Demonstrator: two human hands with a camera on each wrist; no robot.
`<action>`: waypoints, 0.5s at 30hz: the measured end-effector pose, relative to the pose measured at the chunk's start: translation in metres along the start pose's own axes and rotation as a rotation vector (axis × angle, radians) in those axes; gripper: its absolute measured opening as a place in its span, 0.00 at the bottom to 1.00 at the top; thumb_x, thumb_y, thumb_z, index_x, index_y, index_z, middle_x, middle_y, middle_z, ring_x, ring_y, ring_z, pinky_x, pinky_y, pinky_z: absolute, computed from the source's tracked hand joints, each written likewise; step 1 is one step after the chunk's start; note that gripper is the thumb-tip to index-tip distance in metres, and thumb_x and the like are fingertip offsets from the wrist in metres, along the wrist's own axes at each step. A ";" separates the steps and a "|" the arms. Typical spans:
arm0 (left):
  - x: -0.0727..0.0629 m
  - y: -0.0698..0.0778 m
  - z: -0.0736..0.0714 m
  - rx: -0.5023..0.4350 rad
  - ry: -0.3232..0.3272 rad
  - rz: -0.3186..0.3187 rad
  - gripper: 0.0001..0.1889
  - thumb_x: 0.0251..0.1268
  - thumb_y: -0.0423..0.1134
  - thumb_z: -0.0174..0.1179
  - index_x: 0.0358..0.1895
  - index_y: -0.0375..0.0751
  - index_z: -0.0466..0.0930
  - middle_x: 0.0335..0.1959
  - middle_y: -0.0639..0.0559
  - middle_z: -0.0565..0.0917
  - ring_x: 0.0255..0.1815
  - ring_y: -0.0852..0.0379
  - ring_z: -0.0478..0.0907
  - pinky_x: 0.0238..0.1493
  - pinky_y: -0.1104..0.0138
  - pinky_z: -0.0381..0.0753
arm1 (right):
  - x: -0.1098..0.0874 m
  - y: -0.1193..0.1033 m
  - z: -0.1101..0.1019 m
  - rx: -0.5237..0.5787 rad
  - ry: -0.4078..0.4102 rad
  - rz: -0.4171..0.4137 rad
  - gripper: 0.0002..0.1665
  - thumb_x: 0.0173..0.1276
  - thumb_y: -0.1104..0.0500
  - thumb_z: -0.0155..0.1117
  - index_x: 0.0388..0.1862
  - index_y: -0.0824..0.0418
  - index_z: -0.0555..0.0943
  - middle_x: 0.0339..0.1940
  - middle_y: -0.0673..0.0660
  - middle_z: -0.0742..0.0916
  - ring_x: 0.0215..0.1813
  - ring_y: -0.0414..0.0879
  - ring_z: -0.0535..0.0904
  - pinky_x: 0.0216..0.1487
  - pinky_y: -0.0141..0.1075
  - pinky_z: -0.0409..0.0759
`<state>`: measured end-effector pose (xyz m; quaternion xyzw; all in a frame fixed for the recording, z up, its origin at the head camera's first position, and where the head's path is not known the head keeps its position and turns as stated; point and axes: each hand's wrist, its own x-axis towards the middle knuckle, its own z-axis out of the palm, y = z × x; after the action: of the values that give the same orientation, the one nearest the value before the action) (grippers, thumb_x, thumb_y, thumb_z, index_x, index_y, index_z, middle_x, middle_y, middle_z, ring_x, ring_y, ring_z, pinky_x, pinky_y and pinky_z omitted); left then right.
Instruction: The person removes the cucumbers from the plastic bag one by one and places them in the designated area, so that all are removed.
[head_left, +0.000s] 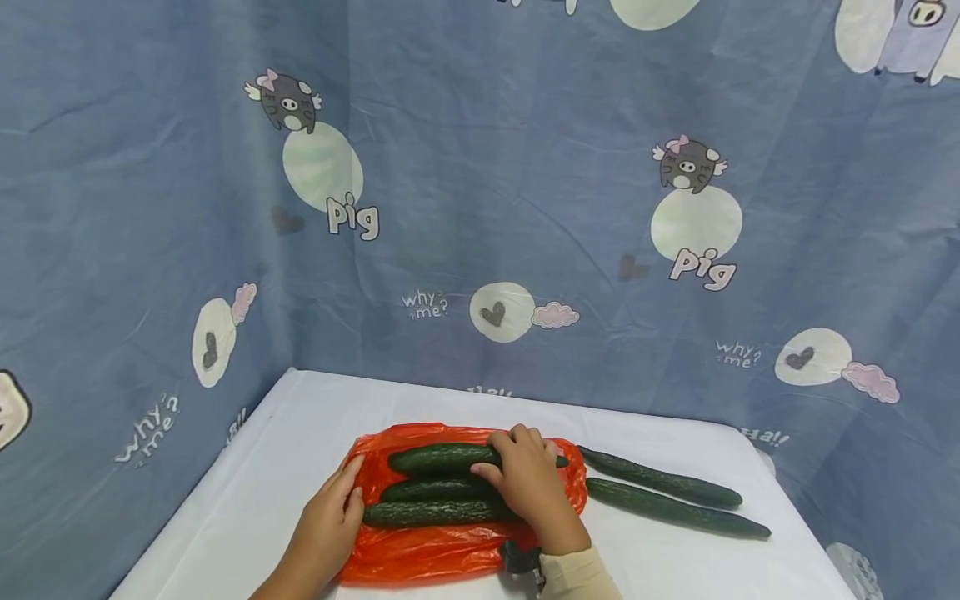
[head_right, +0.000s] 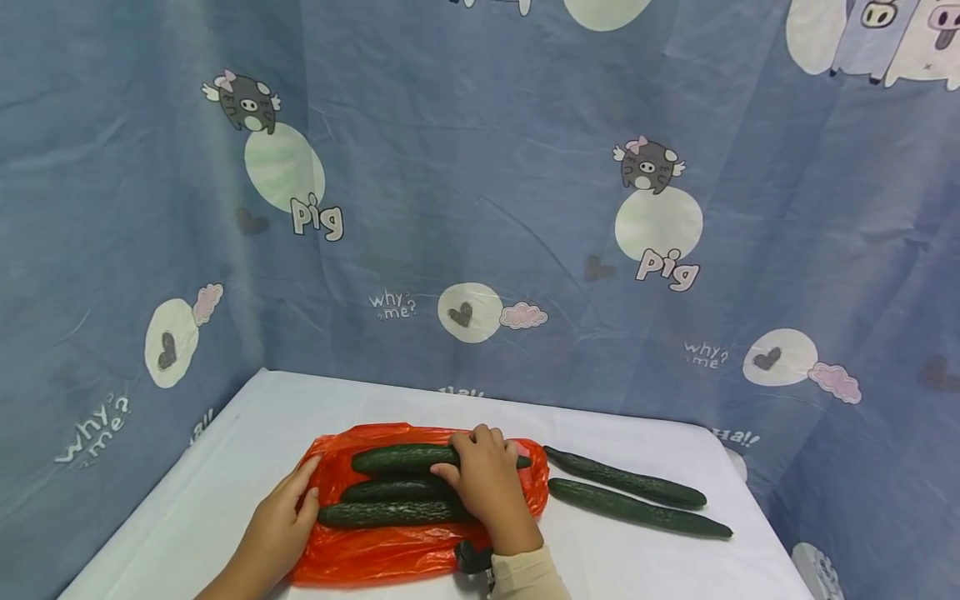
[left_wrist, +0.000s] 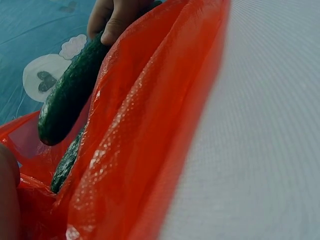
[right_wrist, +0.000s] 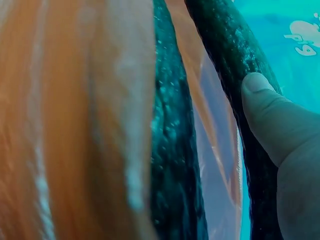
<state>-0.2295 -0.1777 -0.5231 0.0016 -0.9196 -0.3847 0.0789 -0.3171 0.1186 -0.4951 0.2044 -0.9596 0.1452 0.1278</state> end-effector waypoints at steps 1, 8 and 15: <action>0.000 0.000 0.000 0.001 -0.003 -0.002 0.31 0.81 0.35 0.50 0.83 0.36 0.58 0.81 0.34 0.63 0.80 0.35 0.64 0.71 0.42 0.70 | 0.000 0.001 -0.001 0.000 0.002 0.002 0.27 0.65 0.30 0.67 0.52 0.45 0.83 0.42 0.50 0.79 0.44 0.47 0.70 0.43 0.46 0.64; -0.002 0.001 0.002 0.000 0.008 0.003 0.30 0.81 0.35 0.50 0.83 0.37 0.59 0.81 0.34 0.64 0.79 0.35 0.64 0.71 0.42 0.70 | 0.000 0.009 -0.007 -0.008 0.017 0.021 0.27 0.65 0.29 0.67 0.53 0.44 0.83 0.41 0.49 0.79 0.44 0.46 0.70 0.42 0.46 0.64; -0.003 0.000 0.001 0.011 0.050 0.045 0.30 0.80 0.33 0.51 0.81 0.34 0.61 0.79 0.32 0.67 0.77 0.33 0.67 0.69 0.40 0.73 | -0.007 0.019 -0.017 0.012 0.008 0.066 0.30 0.67 0.29 0.65 0.59 0.44 0.83 0.44 0.49 0.79 0.45 0.46 0.69 0.46 0.49 0.65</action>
<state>-0.2265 -0.1772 -0.5243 -0.0091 -0.9194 -0.3774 0.1103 -0.3157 0.1434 -0.4858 0.1731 -0.9644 0.1557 0.1255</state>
